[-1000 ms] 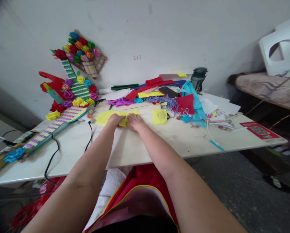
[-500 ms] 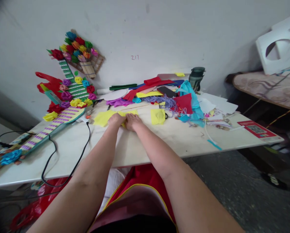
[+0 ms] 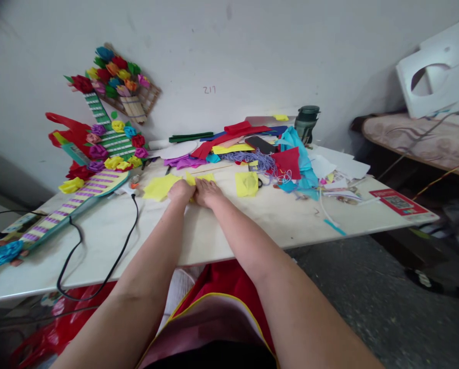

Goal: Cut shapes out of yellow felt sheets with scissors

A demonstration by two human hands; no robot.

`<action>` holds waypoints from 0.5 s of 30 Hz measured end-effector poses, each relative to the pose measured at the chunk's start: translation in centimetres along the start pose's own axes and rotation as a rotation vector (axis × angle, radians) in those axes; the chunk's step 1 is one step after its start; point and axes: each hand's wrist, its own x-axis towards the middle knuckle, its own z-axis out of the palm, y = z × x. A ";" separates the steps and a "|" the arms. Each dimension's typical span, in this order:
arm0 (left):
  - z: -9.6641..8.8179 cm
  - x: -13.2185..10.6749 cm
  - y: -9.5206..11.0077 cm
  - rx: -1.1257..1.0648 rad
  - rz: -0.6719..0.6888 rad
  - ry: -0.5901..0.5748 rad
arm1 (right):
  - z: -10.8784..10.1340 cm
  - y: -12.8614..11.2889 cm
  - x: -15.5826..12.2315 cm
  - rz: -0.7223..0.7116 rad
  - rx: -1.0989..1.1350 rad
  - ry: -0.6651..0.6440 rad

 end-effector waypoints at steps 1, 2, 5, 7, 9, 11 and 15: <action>0.0 0.0 0.0 0.038 -0.010 -0.011 | 0.0 0.0 -0.1 0.001 0.000 0.000; 0.0 0.0 0.0 0.076 -0.022 -0.022 | -0.1 0.0 -0.1 0.002 -0.002 -0.001; 0.0 0.0 0.0 0.087 -0.007 -0.017 | -0.1 -0.1 -0.3 0.004 -0.010 -0.004; 0.0 0.1 -0.2 0.081 -0.005 -0.004 | -0.2 -0.1 -0.3 0.004 -0.012 -0.007; 0.0 0.1 -0.3 0.073 -0.006 0.006 | -0.3 -0.1 -0.4 0.006 -0.018 -0.018; 0.0 0.0 -0.4 0.068 -0.005 0.016 | -0.5 0.0 -0.4 0.010 -0.021 -0.032; 0.0 -0.2 -0.4 0.069 0.008 0.037 | -0.5 0.6 -0.2 0.029 -0.001 -0.016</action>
